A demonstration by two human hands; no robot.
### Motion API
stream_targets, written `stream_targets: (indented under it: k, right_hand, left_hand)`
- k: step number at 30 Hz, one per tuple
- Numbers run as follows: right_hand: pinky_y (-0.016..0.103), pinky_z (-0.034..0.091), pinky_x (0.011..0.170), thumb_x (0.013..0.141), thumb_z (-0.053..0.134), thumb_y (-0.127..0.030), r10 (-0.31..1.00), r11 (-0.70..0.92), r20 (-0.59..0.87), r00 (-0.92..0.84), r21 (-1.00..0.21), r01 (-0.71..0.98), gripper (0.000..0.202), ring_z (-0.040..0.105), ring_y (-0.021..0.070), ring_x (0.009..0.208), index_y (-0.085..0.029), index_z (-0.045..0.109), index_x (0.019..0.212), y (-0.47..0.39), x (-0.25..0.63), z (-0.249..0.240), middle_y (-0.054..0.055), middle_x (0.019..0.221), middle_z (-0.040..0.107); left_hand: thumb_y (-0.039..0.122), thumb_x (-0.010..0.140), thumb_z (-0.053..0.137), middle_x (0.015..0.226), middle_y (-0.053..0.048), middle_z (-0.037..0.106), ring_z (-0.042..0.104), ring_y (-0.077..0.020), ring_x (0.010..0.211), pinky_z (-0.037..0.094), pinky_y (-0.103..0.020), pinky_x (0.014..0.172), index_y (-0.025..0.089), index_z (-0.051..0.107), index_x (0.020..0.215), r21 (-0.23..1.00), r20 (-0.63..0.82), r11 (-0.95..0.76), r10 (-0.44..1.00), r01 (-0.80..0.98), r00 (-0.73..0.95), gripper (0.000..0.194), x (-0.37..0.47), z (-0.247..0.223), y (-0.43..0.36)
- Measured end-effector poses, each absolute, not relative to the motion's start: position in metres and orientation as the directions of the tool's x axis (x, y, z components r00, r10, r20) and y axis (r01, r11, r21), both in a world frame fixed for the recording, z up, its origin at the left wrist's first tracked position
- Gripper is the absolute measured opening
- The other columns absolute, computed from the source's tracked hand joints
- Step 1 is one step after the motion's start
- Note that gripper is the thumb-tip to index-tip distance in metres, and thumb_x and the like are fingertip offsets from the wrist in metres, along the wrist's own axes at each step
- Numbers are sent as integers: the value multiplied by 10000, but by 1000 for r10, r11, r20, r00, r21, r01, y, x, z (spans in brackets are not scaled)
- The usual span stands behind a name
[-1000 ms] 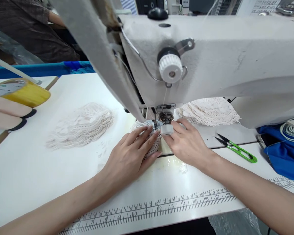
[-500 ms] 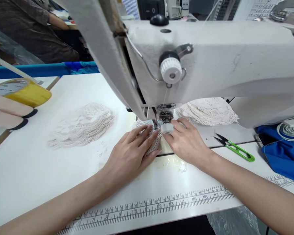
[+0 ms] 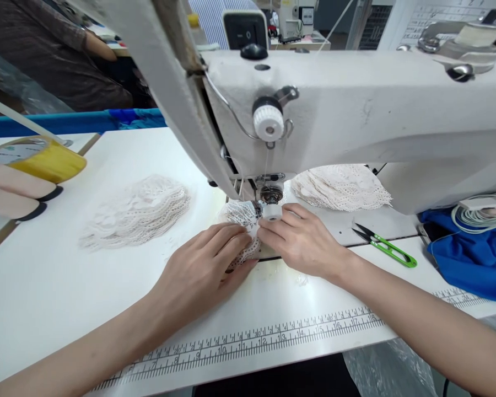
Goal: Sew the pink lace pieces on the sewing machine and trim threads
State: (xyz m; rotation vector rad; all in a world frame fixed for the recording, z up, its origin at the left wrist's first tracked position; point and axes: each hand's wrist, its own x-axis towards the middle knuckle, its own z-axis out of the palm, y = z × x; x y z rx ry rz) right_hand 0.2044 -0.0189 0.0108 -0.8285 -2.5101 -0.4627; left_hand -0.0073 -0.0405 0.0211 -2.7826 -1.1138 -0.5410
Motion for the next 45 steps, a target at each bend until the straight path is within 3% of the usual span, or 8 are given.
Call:
stream_targets:
  k: [5, 9, 12, 18, 27, 35, 41, 45]
  right_hand:
    - [295, 405, 699, 873, 441, -80, 507, 809, 459, -730, 38, 586, 258, 604, 159, 857, -129, 647, 1020, -20, 202, 12, 55, 1006, 706]
    - [299, 381, 658, 875, 511, -266, 530, 809, 451, -719, -14, 588, 266, 596, 196, 870, -117, 625, 1064, -20, 201, 14, 90, 1028, 691]
    - [294, 365, 633, 861, 559, -371, 578, 786, 417, -702, -50, 617, 305, 592, 205, 836, -113, 632, 1005, -18, 198, 16, 92, 959, 690]
    - [268, 391, 594, 932, 462, -155, 648, 732, 421, -634, -117, 671, 224, 629, 171, 798, -151, 679, 875, -12, 196, 15, 40, 858, 712]
    - [225, 386, 499, 927, 537, -253, 636, 686, 631, -444, -199, 700, 201, 614, 103, 585, -211, 732, 950, -9, 202, 6, -21, 764, 730]
    - [215, 357, 470, 912, 551, -250, 637, 668, 662, -396, -217, 712, 198, 593, 80, 524, -214, 744, 889, -8, 198, 4, -44, 715, 726]
    - [219, 358, 462, 903, 560, -234, 650, 662, 646, -400, -222, 716, 172, 612, 88, 547, -205, 730, 896, -11, 200, 3, -44, 748, 735]
    - [250, 442, 562, 898, 548, -182, 558, 749, 634, -536, -105, 655, 172, 671, 136, 729, -168, 716, 862, -16, 203, 4, -8, 847, 746]
  left_hand:
    - [50, 793, 445, 916, -93, 601, 566, -229, 822, 507, -306, 534, 141, 565, 960, 8, 172, -693, 711, 721, 682, 224, -11, 34, -48]
    - [-12, 770, 400, 815, -72, 593, 539, -203, 726, 430, -270, 483, 155, 546, 846, -77, 169, -682, 710, 728, 683, 235, -6, 35, -39]
    - [51, 795, 419, 723, -42, 589, 524, -167, 614, 369, -257, 459, 175, 518, 741, 75, 188, -606, 789, 792, 585, 167, -2, 39, -28]
    - [81, 798, 372, 574, 2, 546, 477, -133, 496, 312, -251, 457, 177, 542, 705, 354, 112, -463, 883, 812, 455, 216, 2, 48, -12]
    - [105, 814, 321, 920, -42, 677, 605, -167, 800, 456, -274, 660, 147, 649, 969, 654, 103, -404, 885, 639, 454, 365, 2, 45, -2]
    - [344, 764, 651, 787, -16, 610, 552, -145, 665, 402, -260, 564, 156, 670, 850, 497, 191, -514, 851, 700, 489, 207, 7, 32, 3]
    - [228, 825, 609, 731, -19, 588, 542, -133, 644, 402, -243, 528, 139, 670, 780, 374, 321, -612, 791, 697, 521, 117, 8, 21, 1]
    - [189, 881, 553, 809, -61, 630, 570, -173, 732, 465, -279, 589, 131, 701, 854, 149, 424, -779, 607, 609, 672, 161, 2, 17, -9]
